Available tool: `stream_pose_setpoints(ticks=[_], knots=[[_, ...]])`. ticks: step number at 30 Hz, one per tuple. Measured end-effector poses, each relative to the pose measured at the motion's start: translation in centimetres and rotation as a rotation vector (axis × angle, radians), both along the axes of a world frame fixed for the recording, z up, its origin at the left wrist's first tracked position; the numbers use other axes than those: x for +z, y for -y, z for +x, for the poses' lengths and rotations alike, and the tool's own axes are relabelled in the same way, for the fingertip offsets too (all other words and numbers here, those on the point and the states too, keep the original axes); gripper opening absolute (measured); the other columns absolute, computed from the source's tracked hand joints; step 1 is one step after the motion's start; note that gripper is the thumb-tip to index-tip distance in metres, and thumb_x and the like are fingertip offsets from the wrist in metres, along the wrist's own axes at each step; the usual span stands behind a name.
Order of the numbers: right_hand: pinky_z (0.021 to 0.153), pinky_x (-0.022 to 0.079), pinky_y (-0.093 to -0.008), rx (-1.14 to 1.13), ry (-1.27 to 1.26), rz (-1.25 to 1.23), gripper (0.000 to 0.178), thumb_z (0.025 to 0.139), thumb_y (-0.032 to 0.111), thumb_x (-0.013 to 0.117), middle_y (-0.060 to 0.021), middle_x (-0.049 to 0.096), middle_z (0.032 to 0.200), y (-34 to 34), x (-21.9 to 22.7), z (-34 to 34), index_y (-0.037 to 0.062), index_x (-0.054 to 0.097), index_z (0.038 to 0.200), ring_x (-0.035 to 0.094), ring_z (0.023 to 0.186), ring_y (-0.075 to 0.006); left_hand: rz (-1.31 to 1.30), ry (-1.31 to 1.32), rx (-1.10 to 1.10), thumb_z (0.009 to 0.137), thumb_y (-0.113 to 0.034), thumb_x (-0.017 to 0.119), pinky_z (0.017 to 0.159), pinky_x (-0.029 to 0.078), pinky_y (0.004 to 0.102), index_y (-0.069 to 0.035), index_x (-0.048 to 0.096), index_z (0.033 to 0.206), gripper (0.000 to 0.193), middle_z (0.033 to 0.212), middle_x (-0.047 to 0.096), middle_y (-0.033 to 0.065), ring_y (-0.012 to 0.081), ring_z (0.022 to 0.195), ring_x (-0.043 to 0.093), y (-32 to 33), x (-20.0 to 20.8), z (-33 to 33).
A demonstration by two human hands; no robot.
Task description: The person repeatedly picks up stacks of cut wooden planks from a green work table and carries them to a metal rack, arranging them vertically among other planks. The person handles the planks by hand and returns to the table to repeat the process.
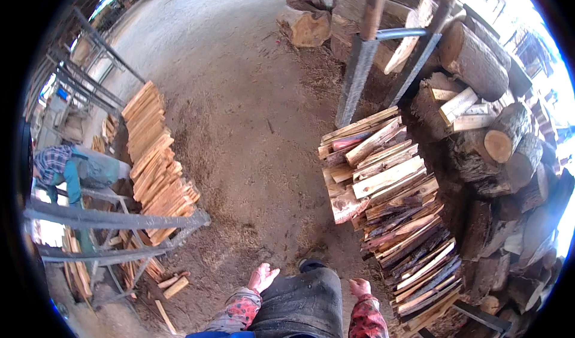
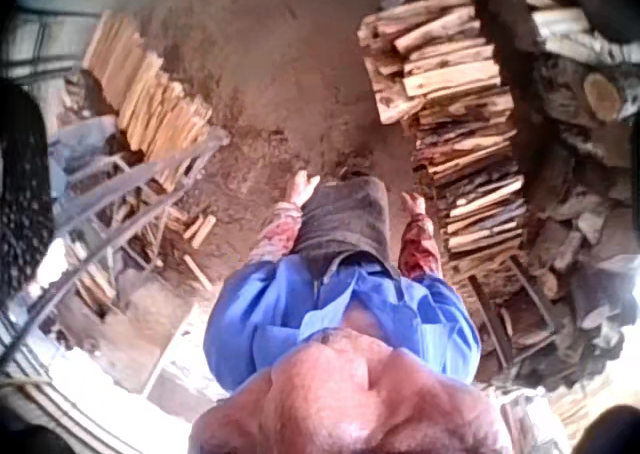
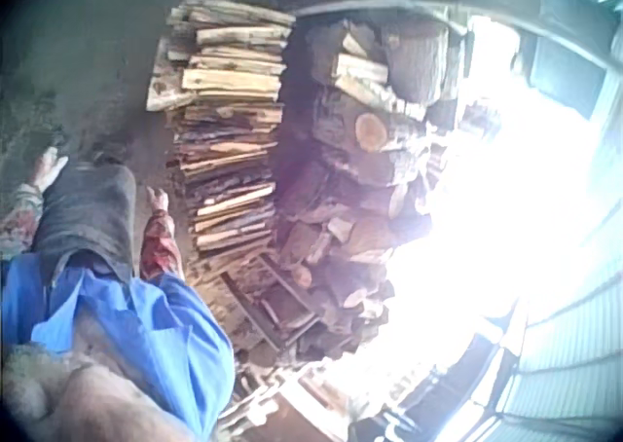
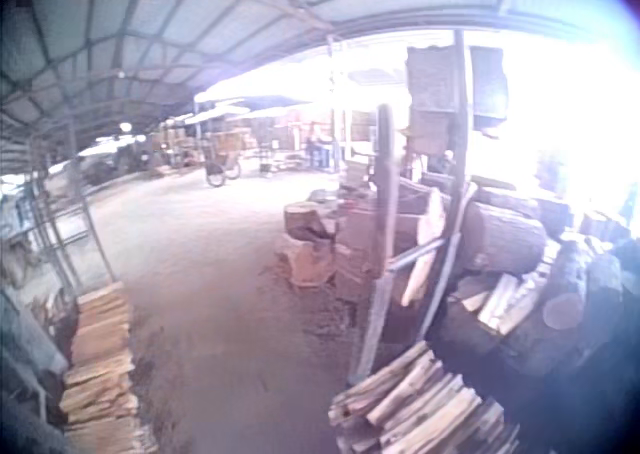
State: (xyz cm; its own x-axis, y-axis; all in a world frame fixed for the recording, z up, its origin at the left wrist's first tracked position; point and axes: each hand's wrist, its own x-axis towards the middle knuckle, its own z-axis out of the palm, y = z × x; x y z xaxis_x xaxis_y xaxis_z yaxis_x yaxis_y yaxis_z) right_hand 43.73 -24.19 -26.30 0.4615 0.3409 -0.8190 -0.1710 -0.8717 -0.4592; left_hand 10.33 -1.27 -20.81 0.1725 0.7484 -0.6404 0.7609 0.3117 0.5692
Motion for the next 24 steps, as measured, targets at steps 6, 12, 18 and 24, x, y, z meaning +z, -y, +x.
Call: stream_pose_setpoints(ticks=[6, 12, 18, 24], knots=[[0.064, 0.052, -0.0347, 0.42, 0.154, 0.018, 0.038, 0.082, 0.036, 0.065, -0.011, 0.067, 0.077, -6.8, -1.5, -1.9, 0.0021, 0.07, 0.097, 0.065, 0.071, -0.0221, -0.06, 0.259, 0.334, 0.079, -0.029, 0.077, 0.075, 0.054, 0.0314, 0.005, 0.059, 0.11, 0.05, 0.092, 0.07, 0.0137, 0.0193, 0.082, 0.067, 6.0, -1.4, -5.9], [0.085, 0.051, -0.0389, 0.676, 0.204, 0.124, 0.046, 0.077, 0.045, 0.065, -0.0175, 0.069, 0.098, -15.8, 5.6, -10.1, 0.0055, 0.07, 0.101, 0.066, 0.095, -0.0316, -0.156, 0.193, 0.548, 0.079, -0.027, 0.075, 0.074, 0.053, 0.0335, 0.006, 0.059, 0.105, 0.044, 0.089, 0.069, 0.0142, 0.0199, 0.082, 0.067, 12.8, -3.1, -17.1], [0.076, 0.052, -0.0357, 0.994, 0.149, 0.196, 0.044, 0.079, 0.042, 0.066, -0.0119, 0.07, 0.089, -17.6, 5.7, -16.0, 0.0048, 0.07, 0.102, 0.066, 0.084, -0.0225, 0.046, 0.029, 0.731, 0.077, -0.035, 0.075, 0.072, 0.054, 0.0362, 0.002, 0.064, 0.098, 0.044, 0.085, 0.07, 0.0153, 0.0242, 0.082, 0.069, 20.8, -2.6, -23.2], [0.05, 0.049, -0.0292, 1.159, -0.029, 0.111, 0.026, 0.085, 0.029, 0.068, -0.0034, 0.063, 0.067, -18.2, 5.4, -14.7, 0.0024, 0.067, 0.085, 0.061, 0.058, -0.0133, 0.07, 0.121, 0.952, 0.075, -0.042, 0.073, 0.075, 0.054, 0.0382, 0.0, 0.067, 0.099, 0.049, 0.089, 0.07, 0.0172, 0.0279, 0.085, 0.069, 21.7, -2.1, -18.4]])
